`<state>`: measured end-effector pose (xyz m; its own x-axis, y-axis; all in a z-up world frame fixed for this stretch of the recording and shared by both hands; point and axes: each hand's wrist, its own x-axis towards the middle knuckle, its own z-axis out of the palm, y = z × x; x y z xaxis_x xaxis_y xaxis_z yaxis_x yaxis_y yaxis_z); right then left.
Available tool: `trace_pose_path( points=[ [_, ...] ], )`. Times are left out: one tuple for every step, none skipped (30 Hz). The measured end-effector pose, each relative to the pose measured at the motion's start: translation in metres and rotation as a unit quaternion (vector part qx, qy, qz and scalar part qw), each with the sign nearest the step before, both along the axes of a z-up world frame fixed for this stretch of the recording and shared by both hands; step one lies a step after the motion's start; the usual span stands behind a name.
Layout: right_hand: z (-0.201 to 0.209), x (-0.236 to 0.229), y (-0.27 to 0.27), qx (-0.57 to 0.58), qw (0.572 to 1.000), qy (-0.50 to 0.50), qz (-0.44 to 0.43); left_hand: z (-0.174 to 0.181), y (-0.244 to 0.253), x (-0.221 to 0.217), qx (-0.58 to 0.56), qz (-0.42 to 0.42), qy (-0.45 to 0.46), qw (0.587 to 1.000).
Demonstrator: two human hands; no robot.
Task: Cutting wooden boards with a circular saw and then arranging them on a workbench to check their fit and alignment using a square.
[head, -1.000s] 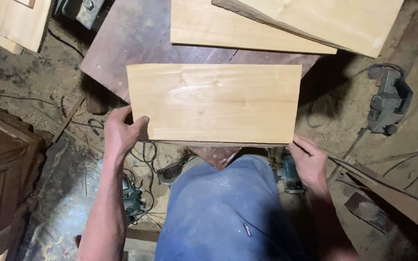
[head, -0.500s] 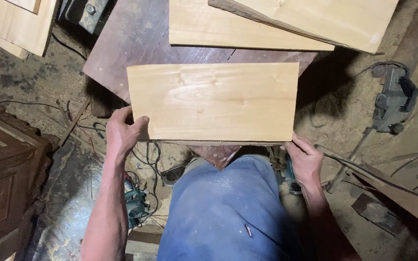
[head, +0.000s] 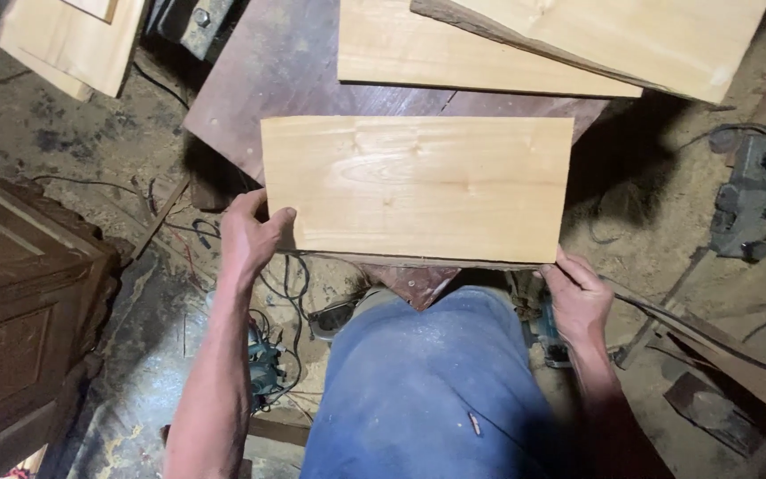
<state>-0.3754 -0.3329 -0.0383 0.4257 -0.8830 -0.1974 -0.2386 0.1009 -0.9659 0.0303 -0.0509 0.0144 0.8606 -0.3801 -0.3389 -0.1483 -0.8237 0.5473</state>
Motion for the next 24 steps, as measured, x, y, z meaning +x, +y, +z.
trace_pose_path(
  points=[
    [0.005, 0.001, 0.001, -0.003, 1.0, 0.006, -0.002, 0.0, -0.001, 0.0, 0.004, 0.007, 0.003, 1.0],
    [0.006, 0.002, 0.001, -0.003, 1.0, 0.004, 0.0, 0.002, -0.002, -0.001, 0.005, 0.01, 0.0, 1.0],
    [0.007, 0.003, 0.002, -0.001, 1.0, 0.009, 0.0, 0.003, -0.003, -0.002, 0.0, 0.01, 0.007, 1.0],
    [0.008, 0.006, 0.001, -0.001, 1.0, 0.012, 0.001, 0.005, -0.006, -0.001, -0.006, 0.012, 0.012, 1.0],
    [0.003, 0.003, 0.002, -0.002, 1.0, 0.008, 0.003, 0.008, -0.004, -0.004, -0.007, 0.014, 0.007, 1.0],
    [-0.002, 0.001, 0.002, 0.006, 1.0, 0.005, -0.002, 0.01, -0.004, -0.005, -0.005, 0.019, 0.011, 1.0],
    [-0.007, -0.001, 0.002, 0.013, 1.0, 0.001, -0.006, 0.013, -0.004, -0.006, -0.003, 0.024, 0.015, 1.0],
    [-0.01, -0.002, 0.002, 0.01, 1.0, -0.004, -0.006, 0.014, -0.005, -0.006, -0.007, 0.024, 0.009, 1.0],
    [-0.013, -0.002, 0.001, 0.013, 1.0, -0.014, -0.011, 0.015, -0.006, -0.006, 0.008, 0.027, 0.01, 1.0],
    [-0.017, -0.003, 0.002, 0.017, 0.999, -0.023, -0.017, 0.016, -0.006, -0.006, 0.024, 0.029, 0.012, 0.999],
    [-0.02, -0.003, 0.001, 0.015, 0.999, -0.028, -0.017, 0.017, -0.008, -0.005, 0.021, 0.029, 0.007, 0.999],
    [-0.022, -0.006, 0.001, 0.016, 0.999, -0.027, -0.016, 0.017, -0.009, -0.006, 0.02, 0.033, 0.014, 0.999],
    [-0.025, -0.008, 0.002, 0.016, 0.999, -0.027, -0.016, 0.016, -0.011, -0.007, 0.019, 0.037, 0.021, 0.999],
    [-0.022, -0.006, 0.002, 0.016, 0.999, -0.028, -0.015, 0.015, -0.01, -0.005, 0.018, 0.038, 0.02, 0.999],
    [-0.019, -0.005, 0.002, 0.014, 0.999, -0.027, -0.013, 0.013, -0.009, -0.004, 0.023, 0.036, 0.016, 0.999],
    [-0.016, -0.005, 0.003, 0.013, 1.0, -0.024, -0.011, 0.011, -0.007, -0.004, 0.028, 0.034, 0.014, 0.999],
    [-0.014, -0.004, 0.003, 0.013, 1.0, -0.024, -0.011, 0.012, -0.007, -0.004, 0.029, 0.034, 0.014, 0.999],
    [-0.012, -0.003, 0.002, 0.012, 1.0, -0.021, -0.008, 0.013, -0.007, -0.005, 0.028, 0.036, 0.017, 0.999],
    [-0.01, -0.002, 0.001, 0.011, 1.0, -0.018, -0.005, 0.013, -0.007, -0.005, 0.027, 0.039, 0.019, 0.999],
    [-0.015, -0.005, 0.001, 0.011, 1.0, -0.018, -0.005, 0.012, -0.007, -0.005, 0.027, 0.039, 0.02, 0.999],
    [-0.02, -0.007, 0.0, 0.008, 1.0, -0.017, -0.006, 0.01, -0.006, -0.004, 0.027, 0.037, 0.016, 0.999],
    [-0.024, -0.01, -0.001, 0.006, 1.0, -0.017, -0.006, 0.008, -0.006, -0.004, 0.027, 0.036, 0.011, 0.999],
    [-0.021, -0.008, -0.001, 0.006, 1.0, -0.016, -0.005, 0.009, -0.006, -0.005, 0.028, 0.036, 0.012, 0.999],
    [-0.017, -0.005, -0.001, 0.002, 1.0, -0.015, -0.004, 0.009, -0.007, -0.005, 0.029, 0.037, 0.01, 0.999]
  ],
)
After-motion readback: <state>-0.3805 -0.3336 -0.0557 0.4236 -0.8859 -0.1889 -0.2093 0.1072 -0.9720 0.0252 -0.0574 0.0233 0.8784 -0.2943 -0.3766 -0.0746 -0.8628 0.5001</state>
